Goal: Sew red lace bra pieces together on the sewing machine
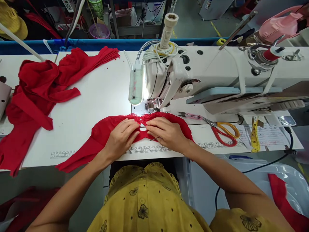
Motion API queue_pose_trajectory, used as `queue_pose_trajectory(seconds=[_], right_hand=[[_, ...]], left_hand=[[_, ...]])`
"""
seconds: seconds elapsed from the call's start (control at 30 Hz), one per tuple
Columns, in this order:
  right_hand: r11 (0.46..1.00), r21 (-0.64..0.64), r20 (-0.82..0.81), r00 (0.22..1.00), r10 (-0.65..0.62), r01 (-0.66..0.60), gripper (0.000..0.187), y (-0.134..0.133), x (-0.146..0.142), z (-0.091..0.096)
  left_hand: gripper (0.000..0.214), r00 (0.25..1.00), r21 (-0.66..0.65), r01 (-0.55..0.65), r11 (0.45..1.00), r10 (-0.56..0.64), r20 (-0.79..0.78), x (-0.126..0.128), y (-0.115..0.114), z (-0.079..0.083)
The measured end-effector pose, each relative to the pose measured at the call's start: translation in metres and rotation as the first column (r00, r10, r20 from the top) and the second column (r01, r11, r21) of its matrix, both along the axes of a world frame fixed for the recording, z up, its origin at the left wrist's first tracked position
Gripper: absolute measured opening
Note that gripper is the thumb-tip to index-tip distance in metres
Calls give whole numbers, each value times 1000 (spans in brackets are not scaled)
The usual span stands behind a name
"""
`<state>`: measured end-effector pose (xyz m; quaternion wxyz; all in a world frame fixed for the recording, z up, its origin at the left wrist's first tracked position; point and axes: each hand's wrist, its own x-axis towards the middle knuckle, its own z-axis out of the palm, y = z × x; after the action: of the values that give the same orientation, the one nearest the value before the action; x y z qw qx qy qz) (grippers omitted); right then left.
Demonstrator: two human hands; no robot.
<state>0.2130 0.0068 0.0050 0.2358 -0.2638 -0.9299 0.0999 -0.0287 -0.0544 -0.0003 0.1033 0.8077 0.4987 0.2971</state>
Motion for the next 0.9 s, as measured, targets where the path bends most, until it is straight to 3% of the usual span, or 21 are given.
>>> queue_pose_trajectory(seconds=[0.2, 0.9], right_hand=[[996, 83, 73, 997, 22, -29, 32, 6, -2, -15], [997, 75, 93, 995, 19, -26, 32, 5, 0, -16]], left_hand=[[47, 974, -118, -27, 993, -1, -228, -10, 5, -10], [49, 978, -107, -28, 994, 5, -211, -12, 4, -13]])
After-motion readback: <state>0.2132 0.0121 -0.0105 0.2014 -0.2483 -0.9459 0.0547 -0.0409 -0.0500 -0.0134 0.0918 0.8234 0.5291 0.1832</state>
